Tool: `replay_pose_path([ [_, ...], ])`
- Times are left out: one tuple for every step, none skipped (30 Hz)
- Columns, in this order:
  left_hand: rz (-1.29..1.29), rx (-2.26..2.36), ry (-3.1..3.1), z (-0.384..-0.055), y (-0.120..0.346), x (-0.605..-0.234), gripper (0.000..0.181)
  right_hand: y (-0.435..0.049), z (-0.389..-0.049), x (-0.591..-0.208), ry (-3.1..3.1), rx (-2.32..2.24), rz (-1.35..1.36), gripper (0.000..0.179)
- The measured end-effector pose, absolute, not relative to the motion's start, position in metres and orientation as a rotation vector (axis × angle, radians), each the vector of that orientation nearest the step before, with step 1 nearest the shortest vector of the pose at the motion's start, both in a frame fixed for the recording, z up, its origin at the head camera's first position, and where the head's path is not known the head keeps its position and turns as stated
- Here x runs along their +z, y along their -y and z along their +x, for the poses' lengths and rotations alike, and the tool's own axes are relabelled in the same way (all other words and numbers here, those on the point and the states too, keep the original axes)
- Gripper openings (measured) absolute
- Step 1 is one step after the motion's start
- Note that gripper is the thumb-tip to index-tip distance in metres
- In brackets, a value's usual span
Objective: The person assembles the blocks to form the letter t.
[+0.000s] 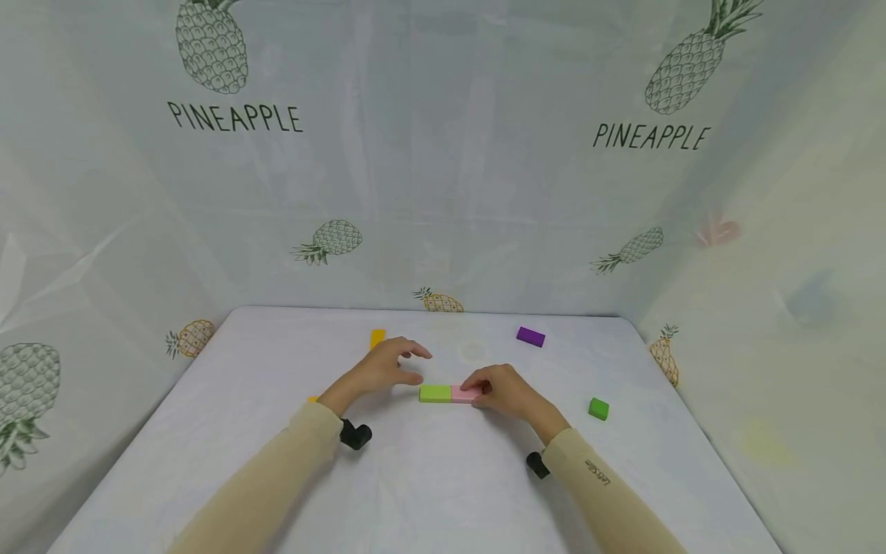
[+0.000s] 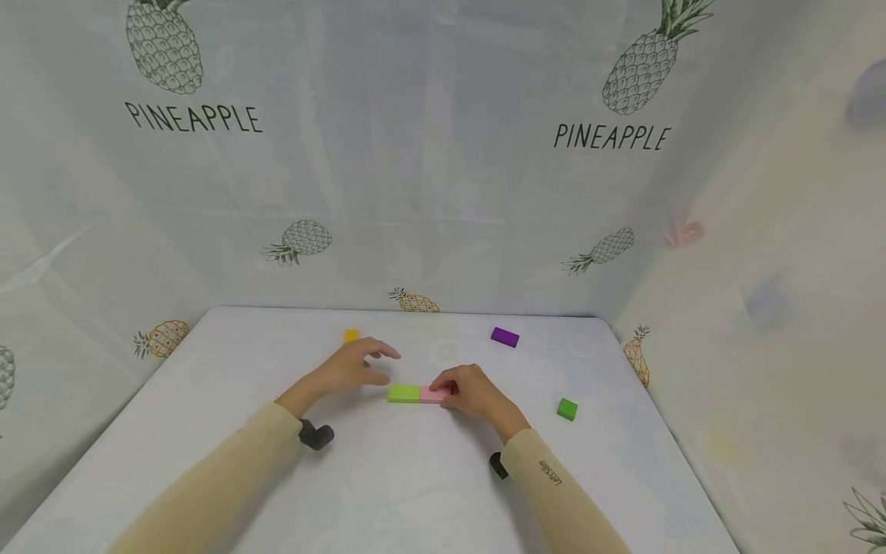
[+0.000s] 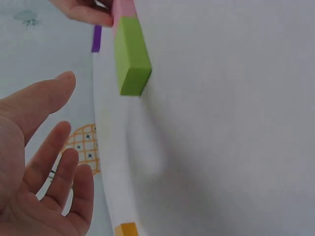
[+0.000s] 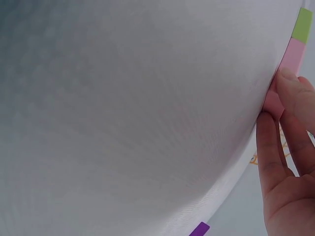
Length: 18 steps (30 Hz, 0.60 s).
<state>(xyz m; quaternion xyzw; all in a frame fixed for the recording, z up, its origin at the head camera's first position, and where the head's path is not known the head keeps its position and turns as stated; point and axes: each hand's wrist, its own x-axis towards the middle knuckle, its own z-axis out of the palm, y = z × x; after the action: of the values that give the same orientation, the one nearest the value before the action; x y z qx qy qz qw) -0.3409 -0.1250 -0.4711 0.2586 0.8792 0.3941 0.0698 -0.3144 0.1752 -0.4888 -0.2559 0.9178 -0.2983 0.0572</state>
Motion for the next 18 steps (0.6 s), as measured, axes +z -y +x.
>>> replay_pose_path([
  [0.783, 1.188, -2.652, -0.342, 0.127, -0.47, 0.045, -0.175, -0.314, -0.489, -2.784, -0.905, -0.773, 0.026],
  [0.783, 1.19, -2.656, -0.344, 0.129, -0.468, 0.045, -0.175, -0.314, -0.489, -2.783, -0.906, -0.767, 0.026],
  [0.782, 1.19, -2.659, -0.345, 0.131, -0.466, 0.046, -0.175, -0.314, -0.488, -2.782, -0.907, -0.76, 0.026],
  [0.784, 1.19, -2.665, -0.347, 0.133, -0.465, 0.046, -0.175, -0.313, -0.488, -2.78, -0.911, -0.756, 0.026],
  [0.785, 1.186, -2.672, -0.349, 0.135, -0.464, 0.047, -0.175, -0.313, -0.488, -2.778, -0.916, -0.755, 0.026],
  [0.78, 1.186, -2.675, -0.35, 0.136, -0.462, 0.047, -0.174, -0.313, -0.487, -2.776, -0.92, -0.747, 0.026],
  [0.773, 1.184, -2.678, -0.351, 0.138, -0.461, 0.048, -0.174, -0.313, -0.487, -2.776, -0.92, -0.748, 0.026],
  [0.763, 1.175, -2.683, -0.352, 0.14, -0.46, 0.048, -0.174, -0.313, -0.487, -2.774, -0.919, -0.75, 0.026],
  [0.756, 1.169, -2.69, -0.354, 0.141, -0.46, 0.048, -0.174, -0.313, -0.486, -2.772, -0.92, -0.753, 0.026],
  [0.749, 1.158, -2.7, -0.356, 0.143, -0.46, 0.048, -0.174, -0.312, -0.486, -2.771, -0.919, -0.754, 0.026],
  [0.738, 1.148, -2.709, -0.358, 0.145, -0.46, 0.048, -0.174, -0.312, -0.486, -2.772, -0.919, -0.754, 0.026],
  [0.728, 1.138, -2.718, -0.36, 0.146, -0.461, 0.047, -0.174, -0.312, -0.486, -2.771, -0.92, -0.751, 0.026],
  [0.721, 1.126, -2.73, -0.361, 0.148, -0.461, 0.047, -0.175, -0.311, -0.485, -2.771, -0.919, -0.747, 0.026],
  [0.714, 1.114, -2.741, -0.363, 0.149, -0.462, 0.047, -0.174, -0.311, -0.485, -2.77, -0.921, -0.743, 0.026],
  [0.707, 1.102, -2.753, -0.364, 0.151, -0.463, 0.047, -0.174, -0.311, -0.485, -2.769, -0.921, -0.736, 0.026],
  [0.703, 1.092, -2.762, -0.365, 0.152, -0.463, 0.048, -0.174, -0.311, -0.486, -2.771, -0.92, -0.729, 0.026],
  [0.695, 1.084, -2.769, -0.365, 0.154, -0.463, 0.049, -0.175, -0.311, -0.486, -2.772, -0.92, -0.727, 0.026],
  [0.689, 1.076, -2.774, -0.366, 0.154, -0.463, 0.05, -0.175, -0.312, -0.486, -2.771, -0.919, -0.727, 0.026],
])
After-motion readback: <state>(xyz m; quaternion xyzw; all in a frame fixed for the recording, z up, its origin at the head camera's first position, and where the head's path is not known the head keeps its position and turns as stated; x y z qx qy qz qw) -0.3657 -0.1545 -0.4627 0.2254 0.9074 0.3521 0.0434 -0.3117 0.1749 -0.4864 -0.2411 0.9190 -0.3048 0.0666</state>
